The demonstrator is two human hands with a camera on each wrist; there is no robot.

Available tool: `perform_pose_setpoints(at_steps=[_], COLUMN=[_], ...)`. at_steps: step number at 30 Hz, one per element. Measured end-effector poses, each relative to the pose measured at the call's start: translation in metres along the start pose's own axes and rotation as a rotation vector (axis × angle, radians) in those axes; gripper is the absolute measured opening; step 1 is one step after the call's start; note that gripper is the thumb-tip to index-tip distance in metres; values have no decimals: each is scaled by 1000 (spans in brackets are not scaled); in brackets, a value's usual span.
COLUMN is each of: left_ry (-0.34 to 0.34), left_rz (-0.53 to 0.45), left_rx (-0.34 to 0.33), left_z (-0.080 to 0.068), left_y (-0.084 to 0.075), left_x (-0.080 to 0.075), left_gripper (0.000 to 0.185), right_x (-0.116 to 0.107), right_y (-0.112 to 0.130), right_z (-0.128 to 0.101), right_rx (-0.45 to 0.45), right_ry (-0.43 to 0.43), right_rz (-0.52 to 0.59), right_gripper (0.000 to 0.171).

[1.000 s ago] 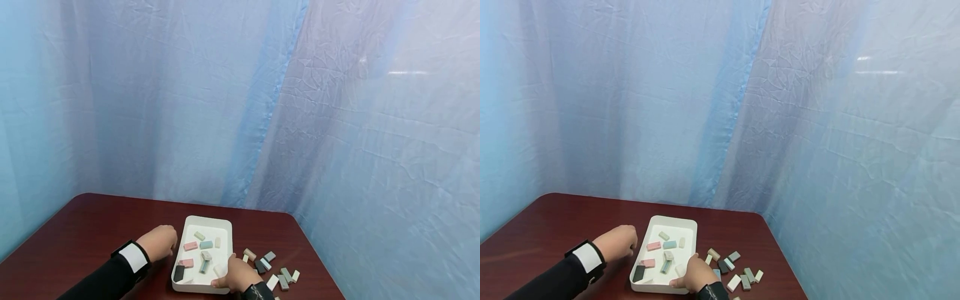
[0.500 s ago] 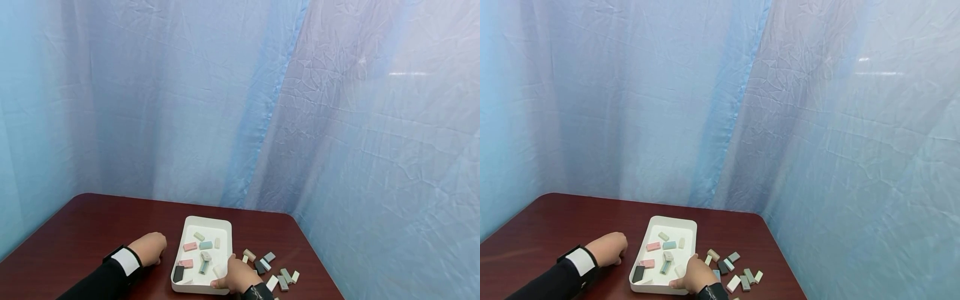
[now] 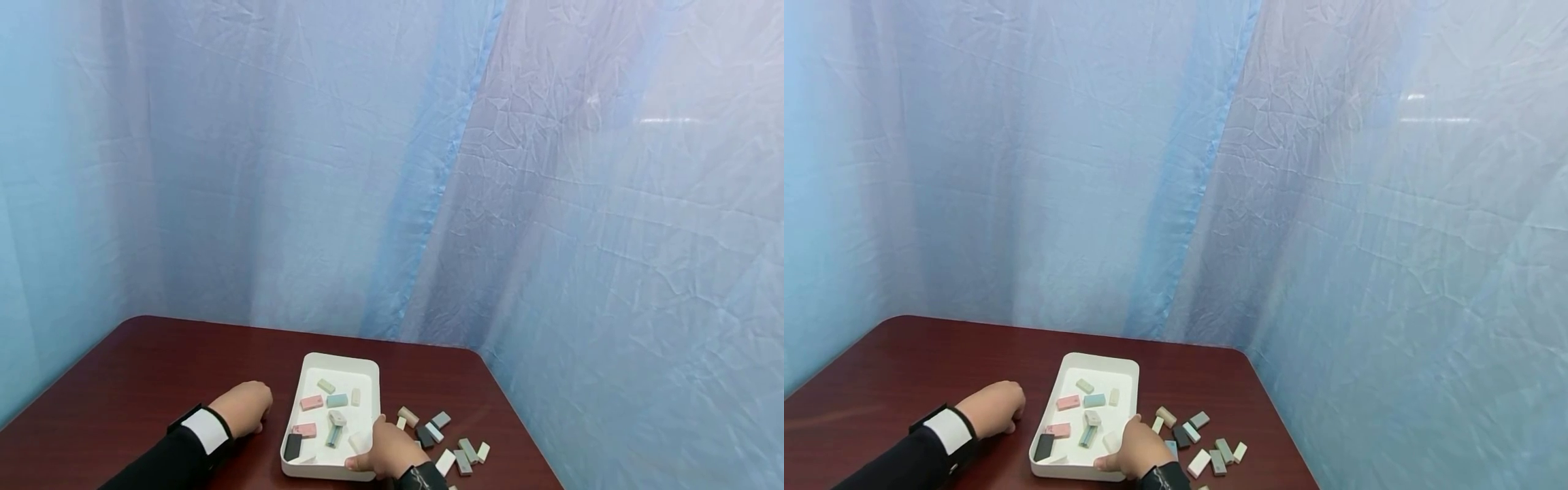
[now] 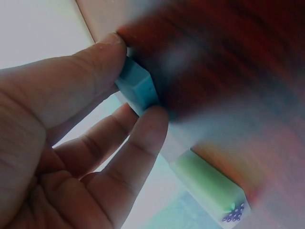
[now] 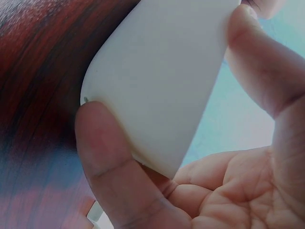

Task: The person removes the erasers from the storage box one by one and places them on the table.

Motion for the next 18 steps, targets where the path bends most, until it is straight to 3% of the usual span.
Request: perform_pose_setpoints(at_steps=[11,14,18], left_ry=[-21,-77,-164], left_rz=[81,171,176], left_rx=[16,21,11], left_z=[-3,-7,-11], left_y=[-8,-19,-40], left_x=[2,-2,-11], left_gripper=[11,5,9], right_x=[2,1,0], right_y=[-5,-5,-3], right_z=[4,3,2], right_rx=[8,3,0], right_ry=[19,25,16], right_rz=[33,43,45], right_gripper=[104,103,103])
Point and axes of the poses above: each hand's wrist, its own z-axis towards the middle knuckle, its own x-axis out of the palm, y = z × x, the point moved 3 cm from there along z, towards the middle knuckle, and after that the axes turned 15 degrees about -x, right-handed, at the moved point
